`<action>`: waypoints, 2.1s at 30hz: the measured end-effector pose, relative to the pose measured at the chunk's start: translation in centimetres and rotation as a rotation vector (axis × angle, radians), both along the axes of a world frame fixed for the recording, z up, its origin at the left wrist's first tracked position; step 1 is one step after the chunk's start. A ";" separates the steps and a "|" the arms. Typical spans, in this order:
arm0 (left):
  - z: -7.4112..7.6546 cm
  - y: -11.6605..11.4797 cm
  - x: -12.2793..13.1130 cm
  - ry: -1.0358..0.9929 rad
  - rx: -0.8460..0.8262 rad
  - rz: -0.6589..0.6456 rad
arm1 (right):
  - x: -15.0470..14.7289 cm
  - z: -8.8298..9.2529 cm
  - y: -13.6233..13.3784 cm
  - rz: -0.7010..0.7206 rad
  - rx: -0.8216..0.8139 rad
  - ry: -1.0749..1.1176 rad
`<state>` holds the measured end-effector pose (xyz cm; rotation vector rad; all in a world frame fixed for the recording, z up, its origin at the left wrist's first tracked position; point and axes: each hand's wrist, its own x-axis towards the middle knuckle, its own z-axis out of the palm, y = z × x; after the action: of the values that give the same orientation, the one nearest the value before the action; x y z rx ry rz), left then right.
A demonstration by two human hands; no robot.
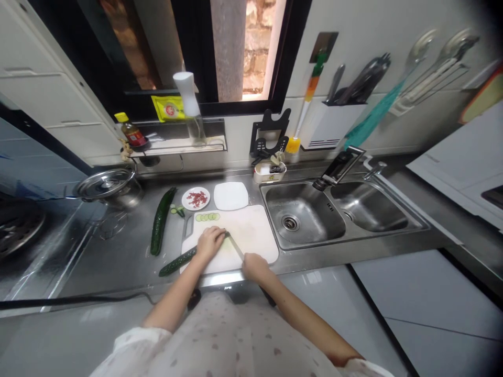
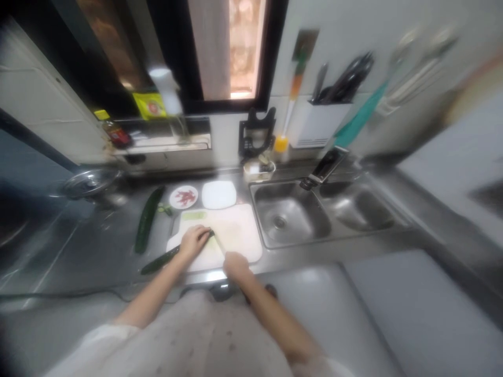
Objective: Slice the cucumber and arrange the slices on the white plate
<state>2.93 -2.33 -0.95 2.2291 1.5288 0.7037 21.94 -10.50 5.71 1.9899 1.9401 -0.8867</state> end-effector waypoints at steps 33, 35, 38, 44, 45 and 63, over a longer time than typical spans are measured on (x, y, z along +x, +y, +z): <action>4.4 1.0 1.1 -0.208 -0.060 0.000 | 4.1 2.4 1.2 0.025 0.400 -0.197; 5.2 1.0 1.4 -0.152 -0.077 -0.056 | 4.2 2.4 1.1 0.033 0.414 -0.198; 5.8 1.1 1.9 -0.092 -0.118 -0.102 | 4.5 2.2 0.9 0.041 0.424 -0.194; 5.5 1.6 2.4 -0.124 -0.194 -0.176 | 5.0 1.6 0.6 0.058 0.432 -0.184; 5.3 1.6 2.5 -0.141 -0.208 -0.179 | 5.0 1.5 0.5 0.059 0.428 -0.185; 4.7 2.4 3.5 -0.283 -0.242 0.102 | 6.0 0.3 0.2 0.025 0.388 -0.237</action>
<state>6.38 0.08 3.72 1.8028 1.5039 0.7799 27.95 -10.30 5.97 2.1467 2.1098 -0.2615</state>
